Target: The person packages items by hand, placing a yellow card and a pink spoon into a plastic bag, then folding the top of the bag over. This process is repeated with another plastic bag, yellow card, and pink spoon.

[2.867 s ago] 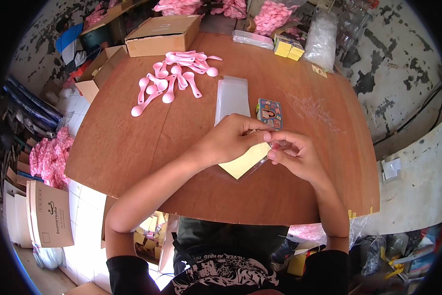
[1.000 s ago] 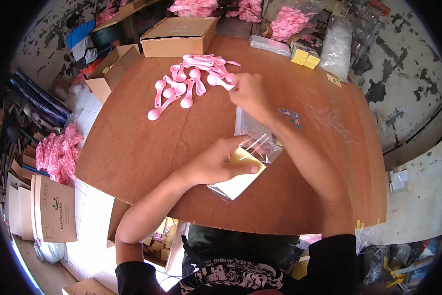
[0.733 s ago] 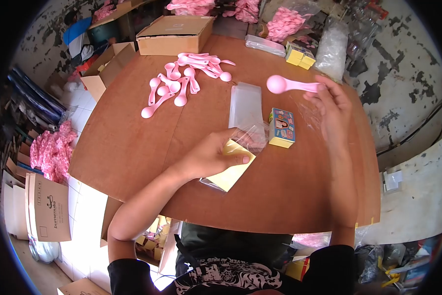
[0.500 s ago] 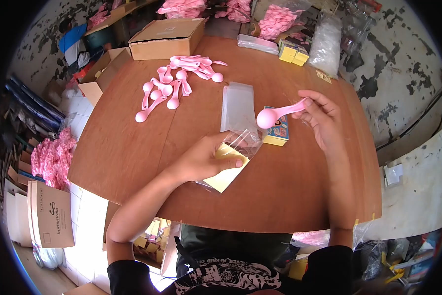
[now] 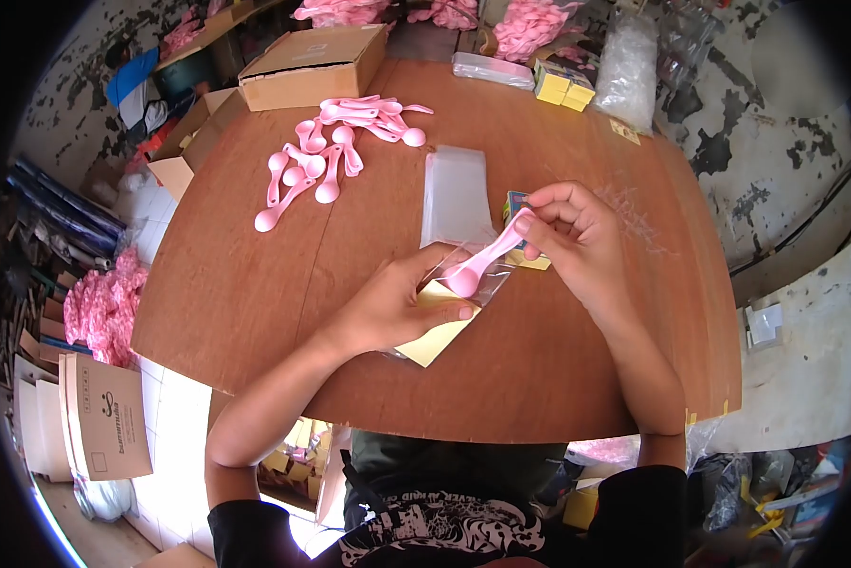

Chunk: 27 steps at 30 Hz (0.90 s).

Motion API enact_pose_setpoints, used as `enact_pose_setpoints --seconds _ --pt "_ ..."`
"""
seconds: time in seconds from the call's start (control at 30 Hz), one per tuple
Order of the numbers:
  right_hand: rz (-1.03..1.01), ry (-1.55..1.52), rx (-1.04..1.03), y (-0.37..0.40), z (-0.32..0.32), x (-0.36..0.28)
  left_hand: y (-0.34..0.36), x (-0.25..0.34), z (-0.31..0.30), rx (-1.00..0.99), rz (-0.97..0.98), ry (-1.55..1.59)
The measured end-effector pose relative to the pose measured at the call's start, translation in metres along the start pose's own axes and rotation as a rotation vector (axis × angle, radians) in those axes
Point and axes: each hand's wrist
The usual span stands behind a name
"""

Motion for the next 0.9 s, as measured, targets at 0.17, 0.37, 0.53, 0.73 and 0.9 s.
enact_pose_setpoints --seconds 0.17,0.37,0.53,0.73,0.9 --pt "-0.334 0.137 -0.106 0.007 0.011 0.018 0.002 0.000 0.002 0.040 0.044 -0.001" --pt "0.093 -0.121 -0.054 0.010 0.019 0.000 0.003 -0.002 0.004 0.045 0.120 -0.002" --pt "-0.883 0.231 0.255 -0.013 0.007 -0.054 0.006 0.011 -0.003 0.205 0.297 -0.161" --pt "-0.918 0.645 0.089 -0.034 -0.011 -0.078 0.002 0.011 -0.009 0.373 0.472 -0.229" --pt "-0.753 0.295 0.018 -0.001 0.009 -0.062 0.001 0.007 -0.010 0.410 0.480 -0.205"
Point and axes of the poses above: each hand's wrist, its own y-axis away from the middle knuckle, its own z-axis out of the palm, x = y × z, and after that the axes turned 15 degrees about x, right-handed
